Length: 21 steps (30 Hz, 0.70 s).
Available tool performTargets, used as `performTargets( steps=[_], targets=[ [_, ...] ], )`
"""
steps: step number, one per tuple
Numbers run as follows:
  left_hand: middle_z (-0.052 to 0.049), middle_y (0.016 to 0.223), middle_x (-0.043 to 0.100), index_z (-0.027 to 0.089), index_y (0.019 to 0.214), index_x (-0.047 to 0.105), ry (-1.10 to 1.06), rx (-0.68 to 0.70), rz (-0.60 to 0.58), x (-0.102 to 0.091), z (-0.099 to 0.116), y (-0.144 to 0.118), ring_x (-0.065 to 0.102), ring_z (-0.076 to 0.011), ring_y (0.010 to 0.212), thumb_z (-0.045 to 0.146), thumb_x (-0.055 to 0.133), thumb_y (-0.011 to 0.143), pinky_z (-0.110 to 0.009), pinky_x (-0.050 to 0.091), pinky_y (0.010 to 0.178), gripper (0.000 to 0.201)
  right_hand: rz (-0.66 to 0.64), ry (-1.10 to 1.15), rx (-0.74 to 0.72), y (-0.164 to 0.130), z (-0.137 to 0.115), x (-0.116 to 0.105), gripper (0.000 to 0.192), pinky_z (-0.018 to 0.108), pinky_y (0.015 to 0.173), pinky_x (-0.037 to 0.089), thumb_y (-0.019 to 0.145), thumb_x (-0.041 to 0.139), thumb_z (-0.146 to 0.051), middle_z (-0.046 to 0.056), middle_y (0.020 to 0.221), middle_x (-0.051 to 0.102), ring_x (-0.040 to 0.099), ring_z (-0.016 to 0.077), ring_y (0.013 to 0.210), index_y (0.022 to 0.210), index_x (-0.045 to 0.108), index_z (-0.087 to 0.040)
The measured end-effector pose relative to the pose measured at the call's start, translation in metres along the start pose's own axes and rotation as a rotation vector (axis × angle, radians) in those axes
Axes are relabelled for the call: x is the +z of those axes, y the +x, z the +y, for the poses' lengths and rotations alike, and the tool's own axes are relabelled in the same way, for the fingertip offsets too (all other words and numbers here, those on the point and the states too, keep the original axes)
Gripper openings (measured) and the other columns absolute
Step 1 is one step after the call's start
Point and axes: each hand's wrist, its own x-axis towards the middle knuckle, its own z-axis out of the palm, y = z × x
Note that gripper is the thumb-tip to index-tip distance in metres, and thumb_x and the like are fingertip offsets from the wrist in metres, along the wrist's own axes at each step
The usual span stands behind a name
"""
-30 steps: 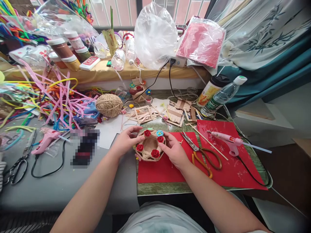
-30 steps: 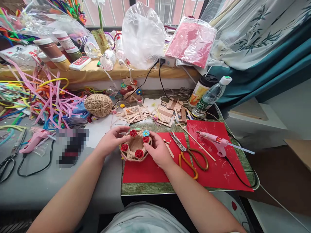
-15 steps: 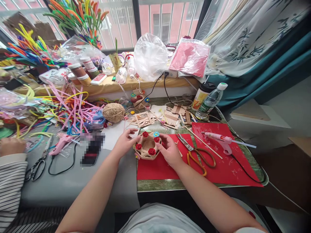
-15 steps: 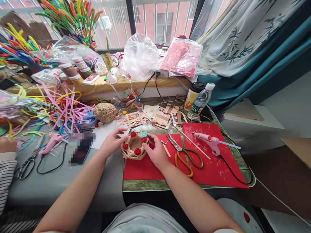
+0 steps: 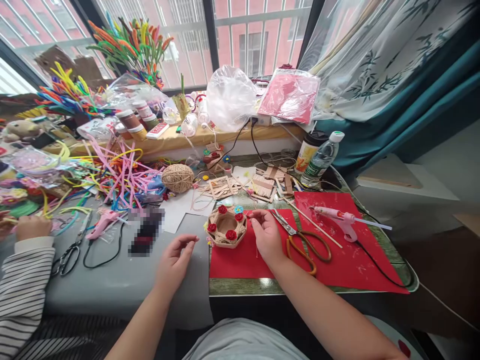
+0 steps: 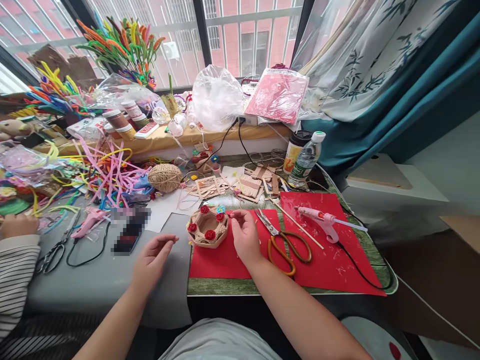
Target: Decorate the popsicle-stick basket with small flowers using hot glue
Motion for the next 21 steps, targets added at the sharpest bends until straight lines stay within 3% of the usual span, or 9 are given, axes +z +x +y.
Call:
performTargets(
  steps=[3, 7, 10, 16, 21],
  targets=[
    [-0.01, 0.136, 0.069, 0.027, 0.129, 0.067, 0.154, 0.134, -0.004, 0.01, 0.016, 0.013, 0.065, -0.0284, 0.127, 0.049, 0.065, 0.099, -0.045, 0.051, 0.108, 0.037, -0.064, -0.029, 0.039, 0.0, 0.004, 0.001, 0.03, 0.047, 0.109, 0.054, 0.089, 0.069, -0.028, 0.008, 0.122, 0.07, 0.067, 0.0246, 0.116, 0.118, 0.064, -0.026],
    [-0.013, 0.159, 0.051, 0.032, 0.157, 0.042, 0.394, 0.244, -0.182, 0.024, 0.04, 0.029, 0.047, -0.0376, 0.149, 0.053, 0.085, 0.081, -0.058, 0.043, 0.12, 0.09, -0.25, -0.035, 0.081, -0.004, 0.002, 0.001, 0.051, 0.047, 0.113, 0.054, 0.086, 0.071, -0.022, 0.008, 0.141, 0.066, 0.066, 0.0251, 0.127, 0.135, 0.06, -0.028],
    [-0.015, 0.16, 0.048, 0.033, 0.163, 0.032, 0.499, 0.301, -0.233, 0.033, 0.048, 0.035, 0.045, -0.0414, 0.149, 0.051, 0.093, 0.071, -0.063, 0.041, 0.12, 0.111, -0.311, -0.113, 0.034, -0.01, -0.005, 0.0, 0.058, 0.048, 0.117, 0.051, 0.087, 0.069, -0.02, 0.008, 0.145, 0.065, 0.063, 0.0264, 0.134, 0.143, 0.056, -0.03],
    [-0.015, 0.151, 0.049, 0.033, 0.163, 0.029, 0.507, 0.431, -0.143, 0.034, 0.041, 0.033, 0.053, -0.0364, 0.142, 0.04, 0.092, 0.074, -0.054, 0.05, 0.115, 0.11, -0.357, -0.247, -0.24, -0.022, -0.02, -0.003, 0.068, 0.054, 0.129, 0.039, 0.086, 0.069, -0.013, 0.007, 0.155, 0.056, 0.051, 0.0302, 0.148, 0.148, 0.053, -0.034],
    [-0.017, 0.141, 0.049, 0.031, 0.16, 0.035, 0.583, 0.795, 0.108, 0.025, 0.023, 0.027, 0.057, -0.0349, 0.133, 0.031, 0.091, 0.077, -0.051, 0.054, 0.111, 0.1, -0.444, -0.124, -0.456, -0.029, -0.027, -0.009, 0.072, 0.062, 0.125, 0.042, 0.086, 0.066, -0.008, 0.006, 0.155, 0.056, 0.051, 0.0331, 0.148, 0.148, 0.05, -0.04]
  ],
)
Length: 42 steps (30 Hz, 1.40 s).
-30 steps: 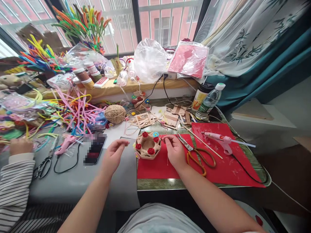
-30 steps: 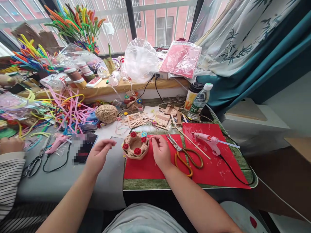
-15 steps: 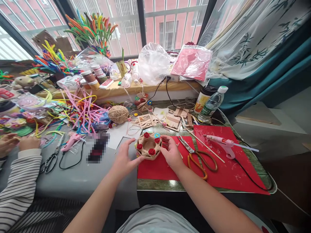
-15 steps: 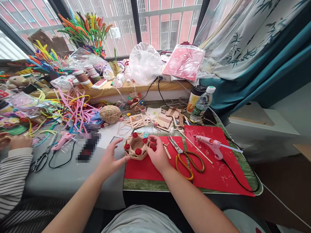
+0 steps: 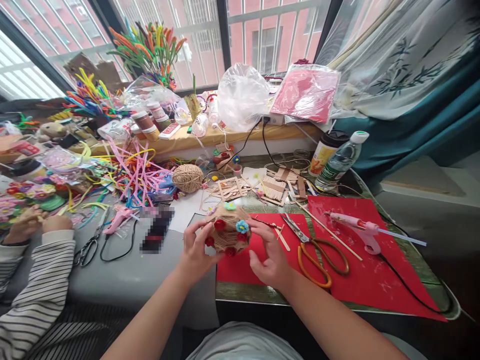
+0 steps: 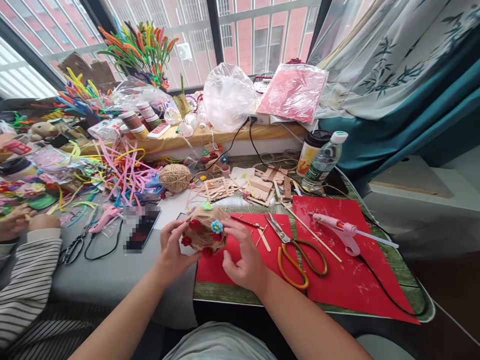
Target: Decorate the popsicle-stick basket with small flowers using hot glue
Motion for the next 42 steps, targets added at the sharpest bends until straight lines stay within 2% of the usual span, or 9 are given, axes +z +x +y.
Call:
performTargets(
  steps=[6, 11, 16, 20, 25, 27, 30, 37, 42],
  targets=[
    [-0.01, 0.122, 0.051, 0.039, 0.148, 0.043, 0.17, 0.28, 0.185, -0.001, -0.013, -0.005, 0.061, -0.0283, 0.112, 0.034, 0.095, 0.073, -0.048, 0.059, 0.102, 0.091, 0.049, 0.107, -0.032, -0.007, 0.001, -0.007, 0.044, 0.07, 0.117, 0.047, 0.093, 0.063, -0.023, 0.009, 0.134, 0.067, 0.059, 0.0367, 0.136, 0.134, 0.06, -0.04],
    [-0.013, 0.125, 0.049, 0.035, 0.15, 0.038, 0.055, 0.211, 0.111, -0.004, -0.011, 0.002, 0.061, -0.0311, 0.111, 0.057, 0.09, 0.075, -0.05, 0.061, 0.095, 0.093, 0.214, 0.292, 0.105, 0.001, 0.001, -0.001, 0.038, 0.065, 0.119, 0.048, 0.098, 0.061, -0.044, 0.011, 0.143, 0.056, 0.059, 0.0354, 0.136, 0.136, 0.058, -0.037],
    [-0.011, 0.121, 0.047, 0.037, 0.142, 0.044, 0.11, 0.268, 0.135, 0.0, -0.014, -0.001, 0.058, -0.0283, 0.108, 0.048, 0.095, 0.071, -0.048, 0.063, 0.093, 0.088, 0.244, 0.374, 0.181, 0.007, 0.008, 0.001, 0.038, 0.065, 0.121, 0.046, 0.098, 0.062, -0.05, 0.011, 0.14, 0.058, 0.059, 0.035, 0.137, 0.133, 0.058, -0.036],
    [-0.007, 0.116, 0.046, 0.044, 0.137, 0.046, 0.155, 0.29, 0.196, 0.0, -0.022, -0.011, 0.057, -0.0266, 0.101, 0.049, 0.097, 0.066, -0.047, 0.063, 0.09, 0.088, 0.198, 0.324, 0.249, 0.011, 0.013, -0.002, 0.058, 0.062, 0.125, 0.042, 0.094, 0.066, -0.063, 0.012, 0.154, 0.053, 0.052, 0.0347, 0.147, 0.143, 0.052, -0.036],
    [-0.005, 0.113, 0.047, 0.049, 0.14, 0.04, 0.089, 0.285, 0.309, 0.006, -0.027, -0.012, 0.058, -0.0253, 0.095, 0.052, 0.097, 0.064, -0.047, 0.061, 0.09, 0.095, -0.108, 0.451, 0.353, 0.009, 0.009, -0.004, 0.108, 0.061, 0.127, 0.037, 0.074, 0.088, -0.067, 0.013, 0.168, 0.044, 0.04, 0.0355, 0.158, 0.163, 0.034, -0.037],
    [-0.007, 0.117, 0.047, 0.047, 0.144, 0.035, 0.052, 0.252, 0.282, 0.013, -0.028, -0.008, 0.06, -0.027, 0.1, 0.054, 0.096, 0.066, -0.05, 0.061, 0.094, 0.099, -0.17, 0.434, 0.394, 0.004, 0.007, -0.002, 0.113, 0.06, 0.125, 0.039, 0.071, 0.096, -0.052, 0.014, 0.165, 0.048, 0.045, 0.0357, 0.155, 0.164, 0.034, -0.035],
    [-0.012, 0.13, 0.047, 0.042, 0.151, 0.024, -0.002, 0.151, 0.157, 0.025, -0.033, -0.002, 0.062, -0.0335, 0.115, 0.056, 0.093, 0.069, -0.055, 0.058, 0.101, 0.109, -0.093, 0.311, 0.422, -0.001, 0.008, 0.002, 0.102, 0.055, 0.124, 0.043, 0.071, 0.098, -0.039, 0.012, 0.159, 0.055, 0.051, 0.0344, 0.15, 0.157, 0.044, -0.034],
    [-0.018, 0.15, 0.045, 0.045, 0.156, 0.023, -0.303, -0.044, -0.056, 0.037, -0.046, 0.014, 0.053, -0.0412, 0.14, 0.058, 0.098, 0.06, -0.059, 0.052, 0.107, 0.123, 0.03, 0.248, 0.341, -0.008, 0.023, 0.002, 0.1, 0.055, 0.124, 0.044, 0.073, 0.095, -0.041, 0.011, 0.159, 0.054, 0.05, 0.034, 0.151, 0.158, 0.042, -0.037],
    [-0.021, 0.161, 0.04, 0.036, 0.164, 0.017, -0.583, -0.159, -0.098, 0.033, -0.027, 0.041, 0.05, -0.0399, 0.145, 0.054, 0.095, 0.063, -0.052, 0.05, 0.11, 0.129, 0.057, 0.246, 0.178, -0.006, 0.023, -0.004, 0.085, 0.056, 0.124, 0.043, 0.086, 0.084, -0.044, 0.007, 0.163, 0.052, 0.05, 0.0344, 0.15, 0.159, 0.042, -0.042]
  ],
)
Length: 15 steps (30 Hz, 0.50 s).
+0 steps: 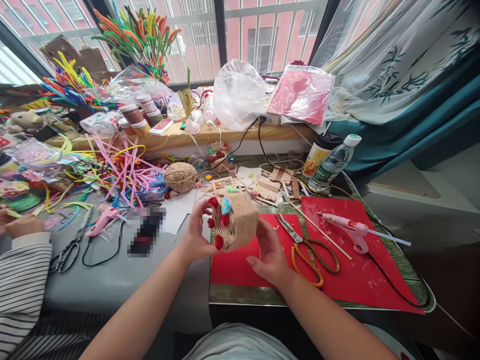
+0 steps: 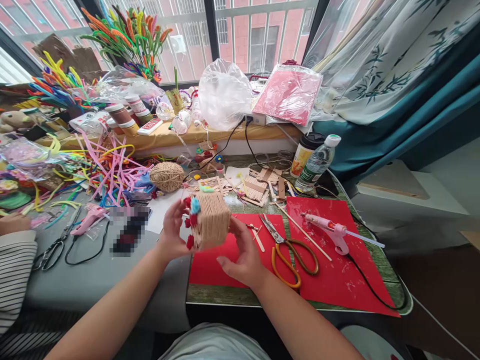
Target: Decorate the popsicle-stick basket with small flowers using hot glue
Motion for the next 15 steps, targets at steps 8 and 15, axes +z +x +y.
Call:
performTargets(
  steps=[8, 15],
  targets=[
    [-0.017, 0.136, 0.065, 0.026, 0.154, 0.04, -0.729, -0.491, 0.065, 0.052, 0.013, 0.029, 0.069, -0.0319, 0.111, 0.09, 0.07, 0.07, -0.043, 0.056, 0.087, 0.111, -0.038, -0.359, -0.076, 0.012, -0.013, 0.0, 0.084, 0.064, 0.128, 0.035, 0.086, 0.077, -0.023, 0.005, 0.166, 0.048, 0.044, 0.0358, 0.154, 0.16, 0.042, -0.041],
    [0.0, 0.074, 0.064, 0.021, 0.121, 0.064, -1.069, -0.816, 0.061, 0.043, -0.01, 0.009, 0.04, -0.0085, 0.049, 0.086, 0.07, 0.073, -0.025, 0.039, 0.048, 0.082, 0.053, -0.41, -0.116, 0.013, -0.017, 0.004, 0.071, 0.065, 0.128, 0.035, 0.089, 0.073, -0.018, 0.006, 0.165, 0.047, 0.044, 0.0357, 0.154, 0.153, 0.051, -0.039]
  ],
)
